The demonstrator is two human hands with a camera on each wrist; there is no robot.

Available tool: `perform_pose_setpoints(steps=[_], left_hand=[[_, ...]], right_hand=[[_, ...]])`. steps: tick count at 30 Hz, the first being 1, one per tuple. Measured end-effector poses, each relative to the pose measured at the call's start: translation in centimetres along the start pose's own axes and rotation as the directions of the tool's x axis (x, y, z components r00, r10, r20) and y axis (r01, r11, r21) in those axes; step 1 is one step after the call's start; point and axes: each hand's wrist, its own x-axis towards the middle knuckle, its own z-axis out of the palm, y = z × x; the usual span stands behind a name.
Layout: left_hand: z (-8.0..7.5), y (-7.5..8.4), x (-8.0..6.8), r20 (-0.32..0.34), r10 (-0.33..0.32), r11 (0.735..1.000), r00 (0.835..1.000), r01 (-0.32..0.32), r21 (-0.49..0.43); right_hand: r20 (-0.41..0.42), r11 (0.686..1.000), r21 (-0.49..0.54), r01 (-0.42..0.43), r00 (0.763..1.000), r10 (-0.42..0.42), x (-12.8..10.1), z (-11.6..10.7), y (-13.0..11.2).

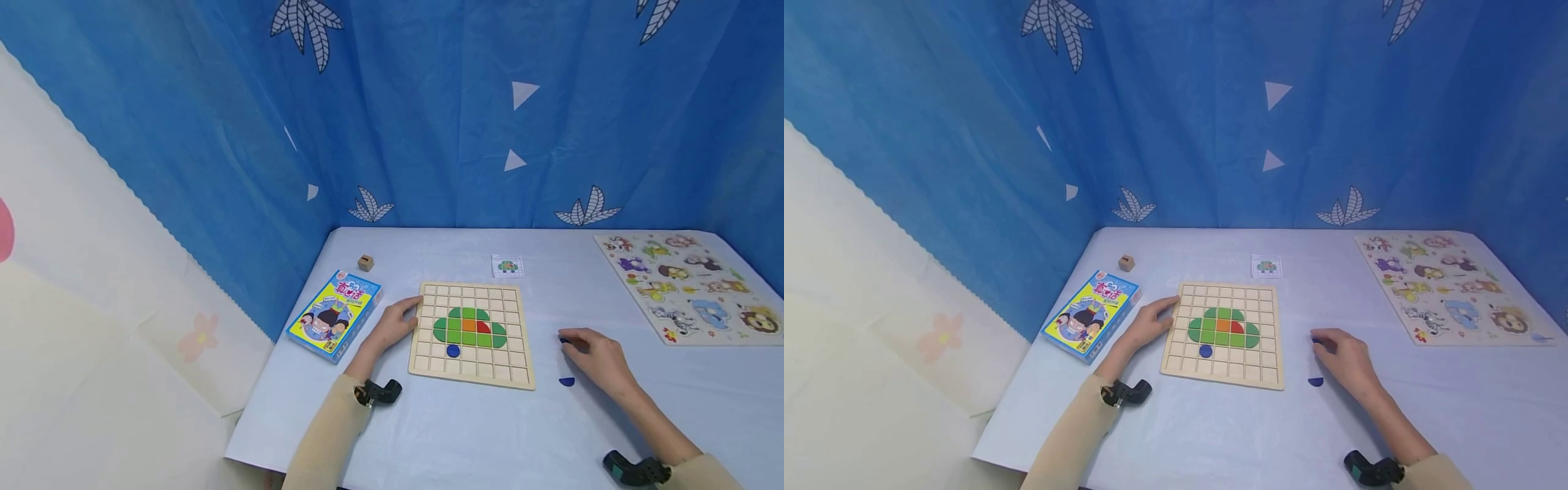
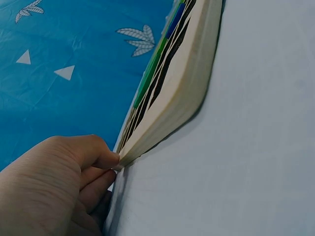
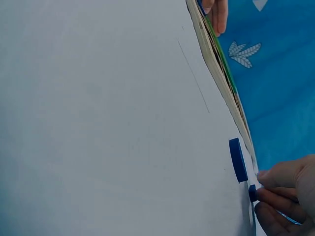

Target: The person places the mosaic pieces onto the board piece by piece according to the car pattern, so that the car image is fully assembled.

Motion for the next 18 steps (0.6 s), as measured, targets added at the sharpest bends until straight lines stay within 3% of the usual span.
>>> perform_pose_setpoints(steps=[6, 18], left_hand=[[0.03, -0.07, 0.02, 0.001, 0.000, 1.000, 1.000, 0.000, 0.006], [0.04, 0.05, 0.03, 0.001, 0.002, 1.000, 1.000, -0.002, -0.016]], right_hand=[[-0.029, 0.999, -0.004, 0.036, 0.999, -0.036, -0.13, -0.03, 0.08], [-0.044, 1.000, -0.003, 0.027, 0.999, -0.027, 0.75, -0.50, -0.58]])
